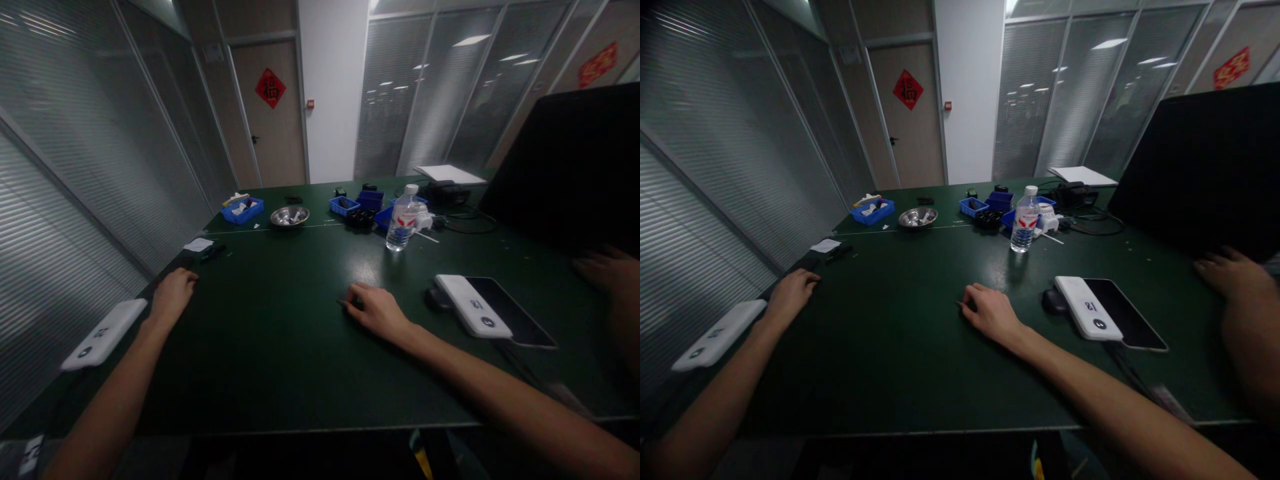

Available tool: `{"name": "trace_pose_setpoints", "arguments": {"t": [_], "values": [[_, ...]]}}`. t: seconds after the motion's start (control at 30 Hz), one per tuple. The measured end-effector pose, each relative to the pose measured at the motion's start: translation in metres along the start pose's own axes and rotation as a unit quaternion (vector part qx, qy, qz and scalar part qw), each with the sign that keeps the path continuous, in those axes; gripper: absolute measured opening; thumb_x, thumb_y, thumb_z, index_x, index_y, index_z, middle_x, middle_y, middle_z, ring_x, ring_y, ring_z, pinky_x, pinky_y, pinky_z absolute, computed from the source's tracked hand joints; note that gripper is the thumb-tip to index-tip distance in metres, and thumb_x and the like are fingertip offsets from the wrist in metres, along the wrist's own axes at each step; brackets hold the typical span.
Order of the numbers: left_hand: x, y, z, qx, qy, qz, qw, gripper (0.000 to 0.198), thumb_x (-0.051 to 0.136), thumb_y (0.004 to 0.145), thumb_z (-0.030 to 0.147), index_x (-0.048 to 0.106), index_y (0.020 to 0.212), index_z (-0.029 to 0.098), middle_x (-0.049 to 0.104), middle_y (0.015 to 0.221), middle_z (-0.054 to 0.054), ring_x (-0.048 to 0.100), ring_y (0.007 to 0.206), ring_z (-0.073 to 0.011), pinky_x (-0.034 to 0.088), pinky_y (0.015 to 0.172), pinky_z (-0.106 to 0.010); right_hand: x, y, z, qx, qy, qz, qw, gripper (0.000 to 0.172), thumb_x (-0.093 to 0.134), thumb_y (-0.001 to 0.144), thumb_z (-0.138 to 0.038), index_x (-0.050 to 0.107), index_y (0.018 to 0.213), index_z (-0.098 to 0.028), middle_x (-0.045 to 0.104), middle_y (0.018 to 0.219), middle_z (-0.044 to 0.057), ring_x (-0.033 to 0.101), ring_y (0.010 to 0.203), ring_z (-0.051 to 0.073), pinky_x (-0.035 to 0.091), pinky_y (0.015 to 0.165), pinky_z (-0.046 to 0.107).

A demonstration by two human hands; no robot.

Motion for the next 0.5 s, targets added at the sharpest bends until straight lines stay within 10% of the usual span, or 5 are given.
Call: {"name": "trace_pose_setpoints", "arguments": {"t": [0.5], "values": [[-0.018,-0.007,0.004,-0.049,0.009,0.007,0.999,0.033,0.048,0.093,0.032,0.076,0.106,0.019,0.070,0.119,-0.013,0.066,0.108,-0.0321,0.052,0.090,-0.040,0.000,0.000,0.001,-0.003,0.002,-0.001,1.000,0.008,0.064,0.096,-0.029,0.064,0.097,-0.021,0.066,0.097,0.002,0.059,0.072,0.014,0.038,0.062,0.024]]}}
Point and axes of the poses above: each hand's wrist, its own y-axis towards the middle knuckle, its own x-axis out of the palm, z = x × y, the point moved 9 cm from there along y, towards the middle knuckle
